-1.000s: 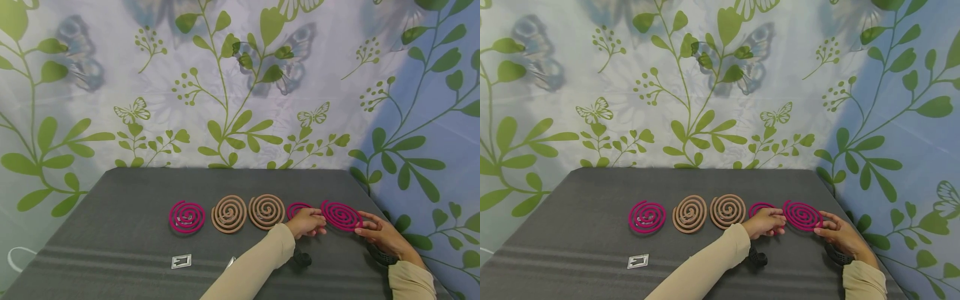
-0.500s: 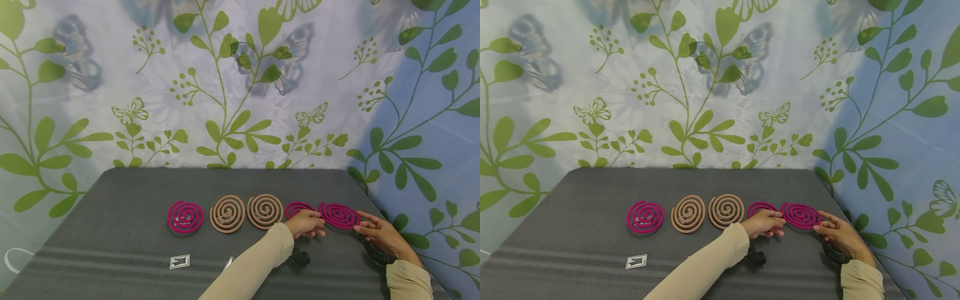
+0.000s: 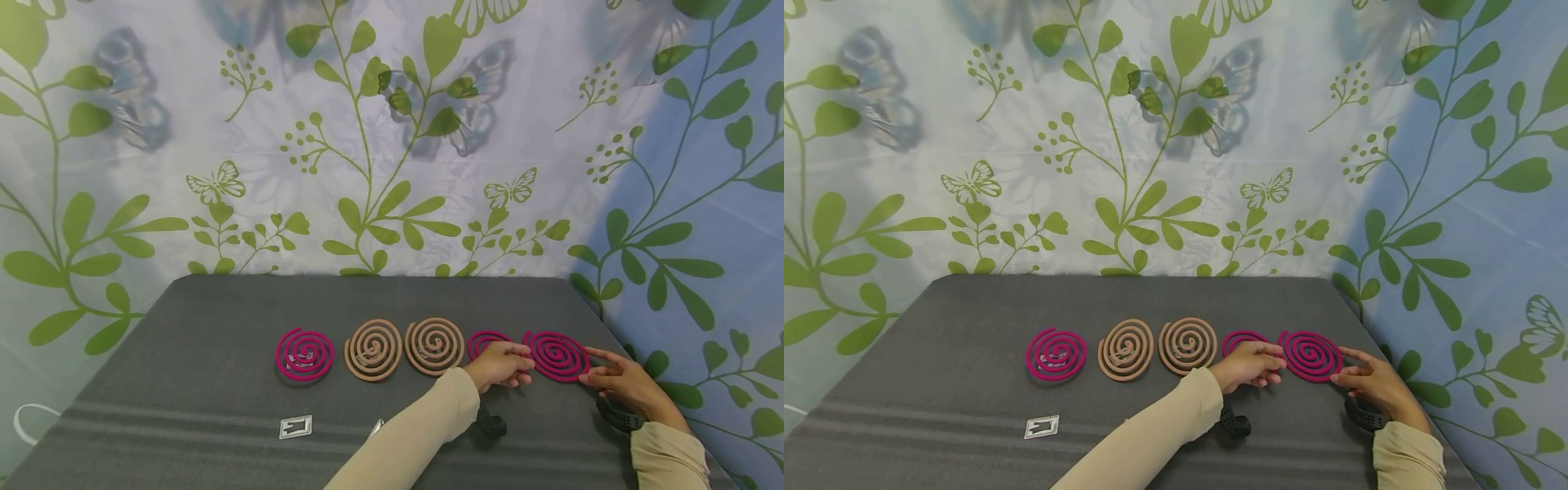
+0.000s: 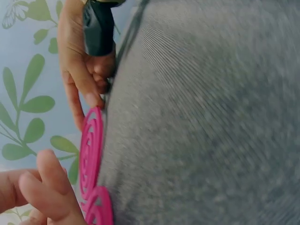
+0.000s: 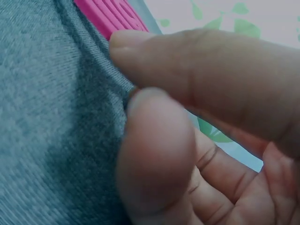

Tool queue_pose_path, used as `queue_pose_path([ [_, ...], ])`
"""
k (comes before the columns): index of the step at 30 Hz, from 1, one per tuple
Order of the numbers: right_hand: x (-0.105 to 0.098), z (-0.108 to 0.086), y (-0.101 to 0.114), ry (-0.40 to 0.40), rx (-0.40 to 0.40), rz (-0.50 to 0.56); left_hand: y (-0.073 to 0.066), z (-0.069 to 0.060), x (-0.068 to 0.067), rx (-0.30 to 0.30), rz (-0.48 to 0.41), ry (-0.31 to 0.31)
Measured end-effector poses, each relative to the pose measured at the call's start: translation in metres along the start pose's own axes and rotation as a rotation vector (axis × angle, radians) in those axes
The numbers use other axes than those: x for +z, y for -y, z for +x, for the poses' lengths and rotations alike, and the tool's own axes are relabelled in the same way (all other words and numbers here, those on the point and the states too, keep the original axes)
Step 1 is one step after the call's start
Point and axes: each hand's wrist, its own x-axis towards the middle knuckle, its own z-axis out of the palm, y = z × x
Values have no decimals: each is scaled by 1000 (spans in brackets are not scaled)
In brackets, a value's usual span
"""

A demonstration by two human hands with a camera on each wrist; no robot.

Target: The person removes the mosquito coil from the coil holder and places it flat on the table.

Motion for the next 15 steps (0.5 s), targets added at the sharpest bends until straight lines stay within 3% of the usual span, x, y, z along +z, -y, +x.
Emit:
queue_pose_path([
  [8,1,0,7,17,3,42,-8,-8,6,32,21,-79],
  [15,2,0,9,12,9,7,-16,-15,6,69,41,-84],
])
